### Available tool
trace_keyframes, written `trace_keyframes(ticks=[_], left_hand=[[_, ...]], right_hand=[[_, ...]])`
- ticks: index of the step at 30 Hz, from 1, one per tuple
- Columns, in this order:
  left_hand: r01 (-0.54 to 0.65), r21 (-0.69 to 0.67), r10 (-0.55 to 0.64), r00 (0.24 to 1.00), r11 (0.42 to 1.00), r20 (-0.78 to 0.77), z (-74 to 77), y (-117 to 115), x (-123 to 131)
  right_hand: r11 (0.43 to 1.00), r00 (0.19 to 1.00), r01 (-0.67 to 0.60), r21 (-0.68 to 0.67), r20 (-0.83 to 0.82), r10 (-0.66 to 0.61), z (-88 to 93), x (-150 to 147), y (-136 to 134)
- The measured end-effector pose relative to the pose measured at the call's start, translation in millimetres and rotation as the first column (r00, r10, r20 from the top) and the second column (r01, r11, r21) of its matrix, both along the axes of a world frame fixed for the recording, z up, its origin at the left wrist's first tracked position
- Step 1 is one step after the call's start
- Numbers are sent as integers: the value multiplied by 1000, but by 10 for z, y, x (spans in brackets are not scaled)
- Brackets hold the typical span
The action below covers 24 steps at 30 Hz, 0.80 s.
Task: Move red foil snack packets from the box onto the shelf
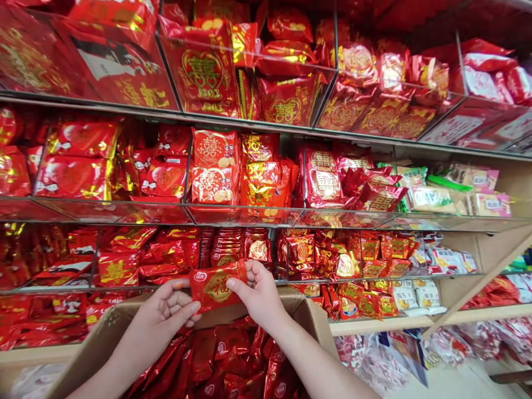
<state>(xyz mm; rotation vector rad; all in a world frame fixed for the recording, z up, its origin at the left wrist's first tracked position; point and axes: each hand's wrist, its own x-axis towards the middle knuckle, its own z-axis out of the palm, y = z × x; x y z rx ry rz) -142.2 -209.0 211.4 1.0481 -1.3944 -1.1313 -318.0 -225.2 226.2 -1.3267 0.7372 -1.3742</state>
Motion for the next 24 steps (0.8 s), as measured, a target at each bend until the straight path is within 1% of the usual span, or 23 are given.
trace_keyframes(ticks=[2,3,5,7,8,9,10,11,12,13,14,15,16,18,21,24], left_hand=[[-47,-55,49,998,997,41,2,14,21],[-66,-89,74,994,994,81,0,21,34],[-74,-155,106,972,985,208,-12,32,59],[-21,-205,96,927,979,362,-32,45,69],[28,-220,72,900,975,431,-43,55,65],[87,-233,40,870,969,491,-55,68,55],[153,-245,5,839,957,544,-66,85,40],[222,-252,-30,803,942,595,-76,103,22],[286,-251,-62,763,925,643,-85,122,3],[342,-242,-87,718,908,690,-94,141,-13],[385,-225,-106,674,895,731,-101,157,-25],[415,-203,-122,635,887,763,-107,169,-33],[435,-179,-137,601,882,787,-113,178,-36],[459,-140,-157,550,877,820,-127,181,-32],[485,-114,-165,495,867,853,-155,165,-20],[530,-87,-185,439,844,879,-190,143,-25]], right_hand=[[1000,1000,6,-10,7,-6,38,-13,-43],[999,999,30,-16,19,-30,61,-26,-84],[990,989,138,-23,50,-136,101,-60,-214],[970,970,242,6,26,-242,115,-82,-396],[965,965,261,28,-33,-260,109,-81,-497],[966,960,256,46,-132,-248,94,-68,-598],[968,939,244,53,-264,-222,74,-44,-695],[971,883,237,40,-425,-198,52,-11,-783],[971,791,238,8,-583,-189,31,28,-860],[970,675,243,-33,-712,-193,13,68,-924],[966,561,249,-70,-803,-203,0,102,-975],[961,471,259,-98,-856,-214,-11,128,-1013],[957,416,266,-113,-883,-220,-21,141,-1040],[952,378,272,-138,-895,-237,-50,131,-1066],[945,311,247,-215,-906,-287,-127,64,-1070],[944,234,234,-232,-929,-286,-200,41,-1061]])
